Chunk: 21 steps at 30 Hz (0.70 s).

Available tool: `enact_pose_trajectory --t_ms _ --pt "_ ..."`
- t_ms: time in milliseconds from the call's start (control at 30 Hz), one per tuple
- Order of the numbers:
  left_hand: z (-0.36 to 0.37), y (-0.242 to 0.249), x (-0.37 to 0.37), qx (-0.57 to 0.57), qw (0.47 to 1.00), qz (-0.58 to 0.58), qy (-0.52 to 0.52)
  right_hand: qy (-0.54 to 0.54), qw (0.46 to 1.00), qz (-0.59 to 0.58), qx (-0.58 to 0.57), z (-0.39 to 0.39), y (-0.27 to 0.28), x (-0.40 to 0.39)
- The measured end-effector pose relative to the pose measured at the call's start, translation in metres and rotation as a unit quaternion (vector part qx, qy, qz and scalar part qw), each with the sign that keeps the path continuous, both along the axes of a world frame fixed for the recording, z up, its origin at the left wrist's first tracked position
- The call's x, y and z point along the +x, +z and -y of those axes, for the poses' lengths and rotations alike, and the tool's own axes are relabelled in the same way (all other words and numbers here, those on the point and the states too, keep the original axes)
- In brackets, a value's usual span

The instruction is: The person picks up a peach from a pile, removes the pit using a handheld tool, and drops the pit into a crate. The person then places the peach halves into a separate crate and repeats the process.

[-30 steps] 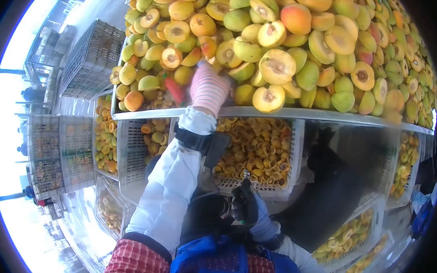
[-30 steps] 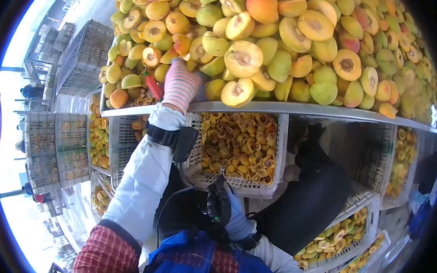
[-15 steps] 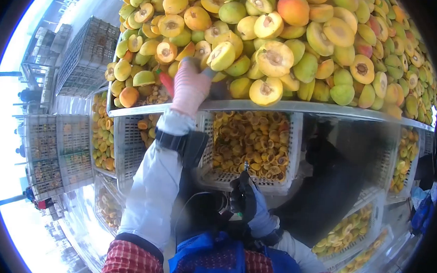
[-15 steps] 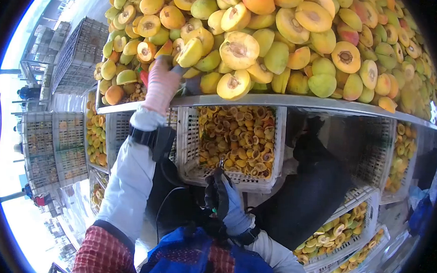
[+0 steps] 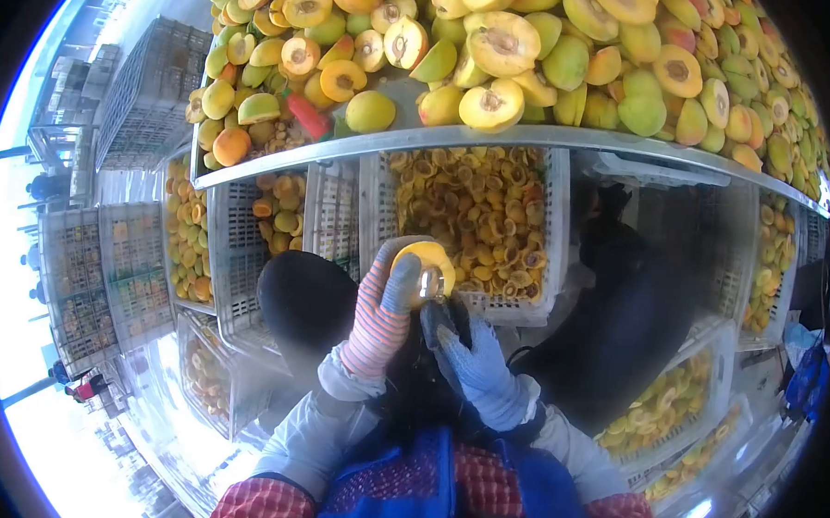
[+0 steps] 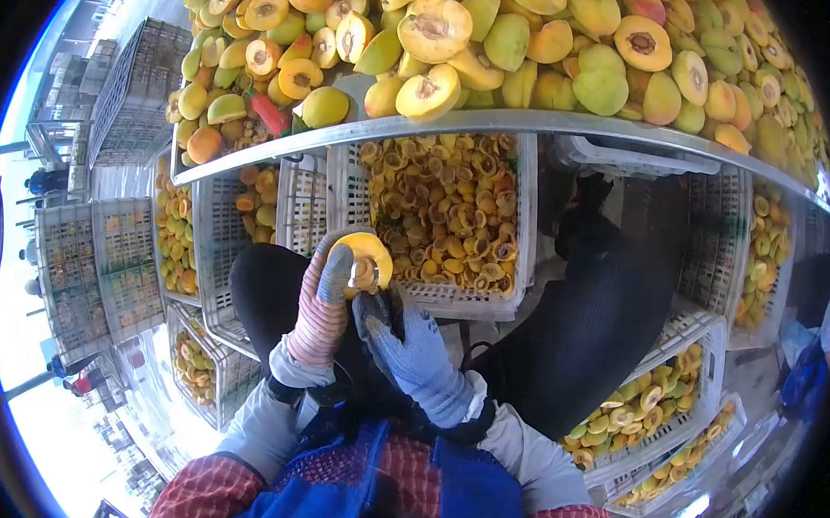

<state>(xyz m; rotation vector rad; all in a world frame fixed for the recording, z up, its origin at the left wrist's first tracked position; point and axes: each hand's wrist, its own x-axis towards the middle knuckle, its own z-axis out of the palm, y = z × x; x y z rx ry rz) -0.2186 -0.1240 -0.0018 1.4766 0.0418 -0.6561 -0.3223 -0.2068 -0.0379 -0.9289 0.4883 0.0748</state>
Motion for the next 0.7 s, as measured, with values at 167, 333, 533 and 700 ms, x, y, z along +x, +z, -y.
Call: enact_pose_trajectory --t_ms 167,333,533,700 --pt "0.013 -0.002 -0.018 0.007 0.995 0.077 0.068 -0.033 0.936 0.058 -0.347 -0.013 -0.009 -0.008" --pt "0.022 -0.004 -0.022 0.045 0.983 0.159 0.077 -0.071 0.923 0.067 -0.371 -0.015 -0.011 -0.01" --pt "0.018 -0.002 -0.024 0.074 0.983 0.157 0.056 -0.02 0.873 0.102 -0.477 -0.007 -0.005 -0.016" --pt "0.022 0.0 -0.029 0.056 0.982 0.16 0.089 -0.086 0.946 0.074 -0.302 -0.022 -0.017 -0.017"
